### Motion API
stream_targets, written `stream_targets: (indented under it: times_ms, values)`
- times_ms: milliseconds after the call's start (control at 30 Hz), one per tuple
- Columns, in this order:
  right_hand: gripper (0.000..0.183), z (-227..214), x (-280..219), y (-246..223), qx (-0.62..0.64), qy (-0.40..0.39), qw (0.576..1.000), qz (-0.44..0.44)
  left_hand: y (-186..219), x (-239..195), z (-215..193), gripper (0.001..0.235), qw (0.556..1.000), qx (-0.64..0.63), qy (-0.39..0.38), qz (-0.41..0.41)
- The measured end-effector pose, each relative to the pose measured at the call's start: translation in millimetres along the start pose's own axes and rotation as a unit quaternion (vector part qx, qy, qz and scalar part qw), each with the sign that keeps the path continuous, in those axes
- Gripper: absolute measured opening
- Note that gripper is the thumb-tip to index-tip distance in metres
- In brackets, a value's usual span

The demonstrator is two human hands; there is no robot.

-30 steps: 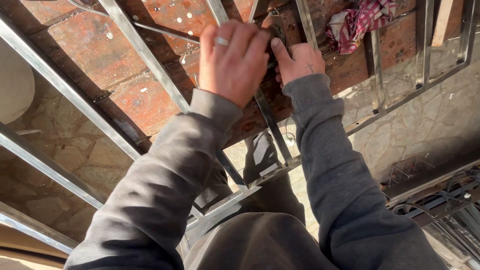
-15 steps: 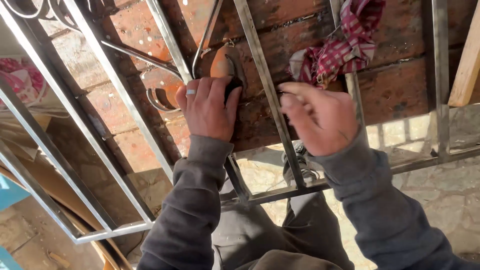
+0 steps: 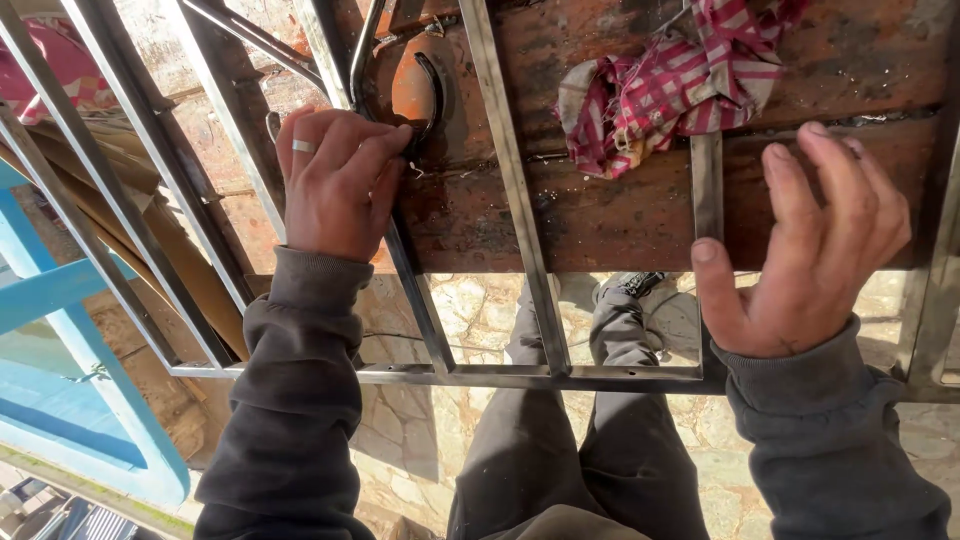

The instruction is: Cleaning and wet sanding the welded joints of a decorative metal frame.

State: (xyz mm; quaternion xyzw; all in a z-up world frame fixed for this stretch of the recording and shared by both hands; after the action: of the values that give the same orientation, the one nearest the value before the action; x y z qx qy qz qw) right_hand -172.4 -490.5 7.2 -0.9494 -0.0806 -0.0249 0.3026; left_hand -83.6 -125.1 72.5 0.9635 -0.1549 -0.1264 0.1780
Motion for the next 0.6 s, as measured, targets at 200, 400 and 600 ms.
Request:
stream_targets:
  times_ms: [200,400,600]
  values:
    - [0.077,11,1,-13,-0.006,-0.081,0.997,-0.017,-5,9,26,0.018,0.995,0.076,0.018,0.06]
    - [0.076,15,-2,-10,0.002,-0.14,0.99,-0.016,18,22,42,0.022,0.992,0.059,0.102,-0.038]
    - [0.072,8,1,-12,0.023,-0.12,0.992,-0.022,37,2,29,0.019,0.979,0.133,0.132,-0.083]
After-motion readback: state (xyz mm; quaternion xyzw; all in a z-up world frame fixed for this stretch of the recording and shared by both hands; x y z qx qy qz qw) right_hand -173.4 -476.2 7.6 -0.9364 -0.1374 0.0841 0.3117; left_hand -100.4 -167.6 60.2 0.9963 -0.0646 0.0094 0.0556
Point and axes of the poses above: each hand's wrist, its own x-axis towards the middle knuckle, its own z-axis out of the palm, y = z × x, the point moved 3 cm from there along x, towards the middle knuckle, and after that the axes turned 1 degree about -x, right-handed, at the moved point
